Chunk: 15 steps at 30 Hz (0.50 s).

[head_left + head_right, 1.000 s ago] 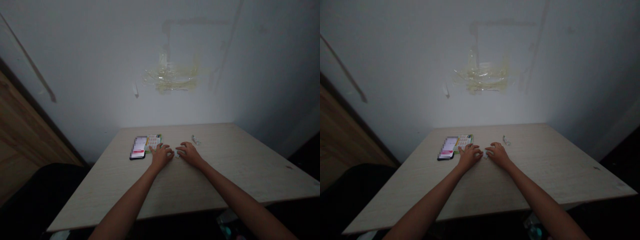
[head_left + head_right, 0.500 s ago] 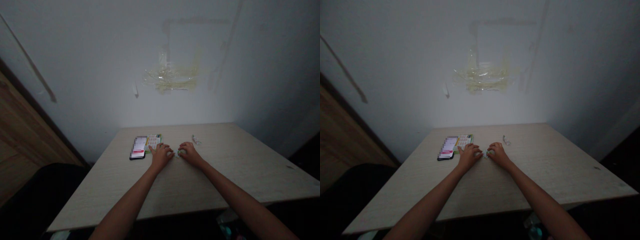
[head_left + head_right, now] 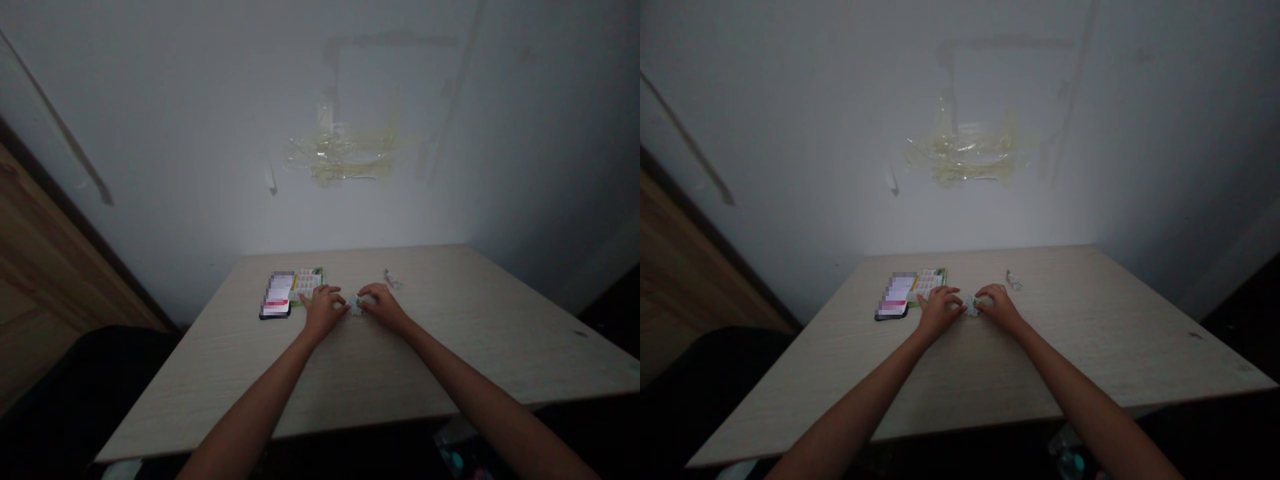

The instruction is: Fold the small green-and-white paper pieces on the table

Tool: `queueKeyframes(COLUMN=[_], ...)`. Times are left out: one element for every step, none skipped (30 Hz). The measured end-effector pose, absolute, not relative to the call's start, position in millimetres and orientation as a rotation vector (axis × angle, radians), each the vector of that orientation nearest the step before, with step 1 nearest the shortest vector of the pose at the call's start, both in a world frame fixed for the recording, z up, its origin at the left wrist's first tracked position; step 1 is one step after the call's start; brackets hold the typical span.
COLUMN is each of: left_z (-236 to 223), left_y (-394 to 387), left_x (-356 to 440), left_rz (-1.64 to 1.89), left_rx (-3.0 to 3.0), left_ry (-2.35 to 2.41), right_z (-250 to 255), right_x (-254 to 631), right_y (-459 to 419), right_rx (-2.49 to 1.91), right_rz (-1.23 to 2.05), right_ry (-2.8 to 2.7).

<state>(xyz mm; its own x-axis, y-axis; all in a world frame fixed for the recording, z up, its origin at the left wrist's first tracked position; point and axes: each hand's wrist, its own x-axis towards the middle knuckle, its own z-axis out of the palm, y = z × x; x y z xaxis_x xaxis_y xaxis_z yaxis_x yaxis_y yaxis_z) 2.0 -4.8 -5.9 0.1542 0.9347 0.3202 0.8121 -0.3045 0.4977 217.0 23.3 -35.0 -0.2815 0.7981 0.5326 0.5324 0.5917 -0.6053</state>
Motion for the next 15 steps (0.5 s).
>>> queueKeyframes(left_z=[-5.4, -4.7, -4.0, -3.4, -2.8, -2.4, -2.1, -2.0, -2.0, -2.1, -2.2, -2.3, -2.3, -2.2, -2.1], left_y=[-4.6, -4.6, -4.6, -4.7, -4.8, -4.9, -5.1, -5.2, -5.2, -5.2, -5.2, -5.3, -5.3, -5.5, -5.7], left_x=[1.7, 1.4, 1.2, 1.0, 0.9, 0.9, 1.0, 1.0, 1.1, 1.1, 1.1, 1.0, 0.9, 0.8, 0.5], left_rz=[0.879, 0.893, 0.909, 0.924, 0.938, 0.946, 0.951, 0.954, 0.956, 0.959, 0.965, 0.972, 0.981, 0.993, 1.004], left_rx=[2.205, 2.191, 2.176, 2.164, 2.154, 2.147, 2.144, 2.142, 2.142, 2.142, 2.142, 2.142, 2.143, 2.145, 2.149], left_ry=[1.709, 1.706, 1.703, 1.702, 1.703, 1.707, 1.710, 1.713, 1.714, 1.712, 1.708, 1.705, 1.705, 1.707, 1.709], right_z=[-35.0, -35.3, -35.9, -36.6, -37.5, -38.3, -38.9, -39.2, -39.2, -38.8, -37.9, -36.8, -35.4, -33.8, -32.2], right_x=[217.8, 218.6, 219.3, 219.9, 220.4, 220.7, 220.9, 220.9, 220.8, 220.7, 220.5, 220.4, 220.3, 220.2, 220.1], right_y=[24.1, 25.3, 26.6, 28.0, 29.3, 30.3, 31.0, 31.4, 31.3, 30.9, 30.2, 29.3, 28.2, 27.1, 25.9], right_rx=[-1.068, -1.078, -1.087, -1.094, -1.096, -1.091, -1.082, -1.070, -1.060, -1.051, -1.044, -1.040, -1.036, -1.031, -1.025], right_rz=[0.395, 0.396, 0.397, 0.396, 0.397, 0.398, 0.401, 0.405, 0.407, 0.407, 0.405, 0.401, 0.397, 0.391, 0.383], right_ry=[-1.958, -1.952, -1.946, -1.938, -1.927, -1.915, -1.906, -1.897, -1.888, -1.879, -1.869, -1.861, -1.854, -1.849, -1.847])
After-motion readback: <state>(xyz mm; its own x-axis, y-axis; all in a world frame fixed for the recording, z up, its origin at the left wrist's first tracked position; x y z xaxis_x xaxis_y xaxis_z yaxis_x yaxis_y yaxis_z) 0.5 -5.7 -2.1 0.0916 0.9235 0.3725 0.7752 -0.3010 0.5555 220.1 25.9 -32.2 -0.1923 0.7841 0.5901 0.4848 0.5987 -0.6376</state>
